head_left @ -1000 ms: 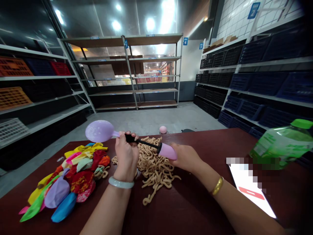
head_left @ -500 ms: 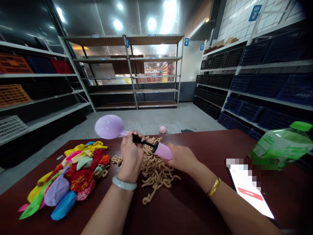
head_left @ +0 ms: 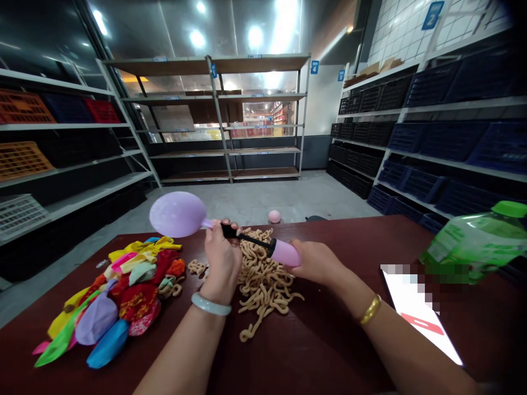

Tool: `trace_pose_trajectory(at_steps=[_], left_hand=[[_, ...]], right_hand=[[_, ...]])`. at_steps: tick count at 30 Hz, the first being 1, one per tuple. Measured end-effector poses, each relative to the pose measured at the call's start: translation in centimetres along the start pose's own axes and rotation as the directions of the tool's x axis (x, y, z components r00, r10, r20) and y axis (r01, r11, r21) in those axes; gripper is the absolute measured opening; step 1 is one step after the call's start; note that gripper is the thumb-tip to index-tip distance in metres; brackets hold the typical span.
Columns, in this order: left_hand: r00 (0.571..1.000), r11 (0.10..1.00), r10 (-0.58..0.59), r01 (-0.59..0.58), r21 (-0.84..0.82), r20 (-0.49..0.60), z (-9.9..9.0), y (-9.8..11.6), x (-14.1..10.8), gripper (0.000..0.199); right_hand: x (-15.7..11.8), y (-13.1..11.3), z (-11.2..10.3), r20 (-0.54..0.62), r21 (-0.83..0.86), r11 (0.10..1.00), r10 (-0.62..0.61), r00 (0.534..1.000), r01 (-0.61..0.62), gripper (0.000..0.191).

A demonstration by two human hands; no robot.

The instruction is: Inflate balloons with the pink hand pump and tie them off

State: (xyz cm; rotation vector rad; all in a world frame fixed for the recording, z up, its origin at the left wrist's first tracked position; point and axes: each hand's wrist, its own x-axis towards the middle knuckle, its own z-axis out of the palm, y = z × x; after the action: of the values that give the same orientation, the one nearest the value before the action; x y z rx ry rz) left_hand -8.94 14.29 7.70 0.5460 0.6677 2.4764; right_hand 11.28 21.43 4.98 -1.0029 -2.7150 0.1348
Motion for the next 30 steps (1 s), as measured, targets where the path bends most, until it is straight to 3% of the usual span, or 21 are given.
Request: trace_pose_trajectory(at_steps=[5,8,12,17,20,23,30], left_hand=[[0.995,0.996,-0.094,0.094,0.008,0.031,1.9,-1.9,-4.0,0.021],[0.994,0.996,-0.092,0.091,0.021,0.053,2.2,-1.7,-4.4,0.019],[0.998,0.998,-0.059,0.059,0.030,0.026,0.8,-0.3,-1.6,0.020],[0.999,0.999,0.009,-0.008,0.035,-0.050,-1.9,2.5,3.3,0.017],[0.996,0.998,0.043,-0.040,0.043,-0.075,-2.3,3.3,4.4,0.016],[0.997,0.998,0.056,-0.054,0.039,-0.061,-1.6,2.3,3.2,0.018],[0.998,0.997,-0.055,0.056,0.044,-0.017,1.1,-2.6,-3.2,0.021]], right_hand=[[-0.4,-1.9,-0.2,-0.029,0.038,0.999,0.007,1.000,-0.006,0.037],[-0.4,-2.6,-0.4,-0.021,0.073,0.997,0.026,0.999,-0.024,0.038],[-0.1,-2.1,-0.5,0.013,0.104,0.994,0.024,1.000,-0.026,0.042],[0.1,-0.2,-0.9,0.140,0.075,0.997,0.005,0.990,-0.015,0.042],[0.1,0.6,-1.2,0.159,0.066,0.998,0.001,0.987,-0.012,0.041],[0.0,0.9,-1.2,0.130,0.042,0.999,-0.005,0.991,0.000,0.041],[-0.3,-0.9,-0.6,0.035,0.032,0.999,0.007,0.999,-0.009,0.039]])
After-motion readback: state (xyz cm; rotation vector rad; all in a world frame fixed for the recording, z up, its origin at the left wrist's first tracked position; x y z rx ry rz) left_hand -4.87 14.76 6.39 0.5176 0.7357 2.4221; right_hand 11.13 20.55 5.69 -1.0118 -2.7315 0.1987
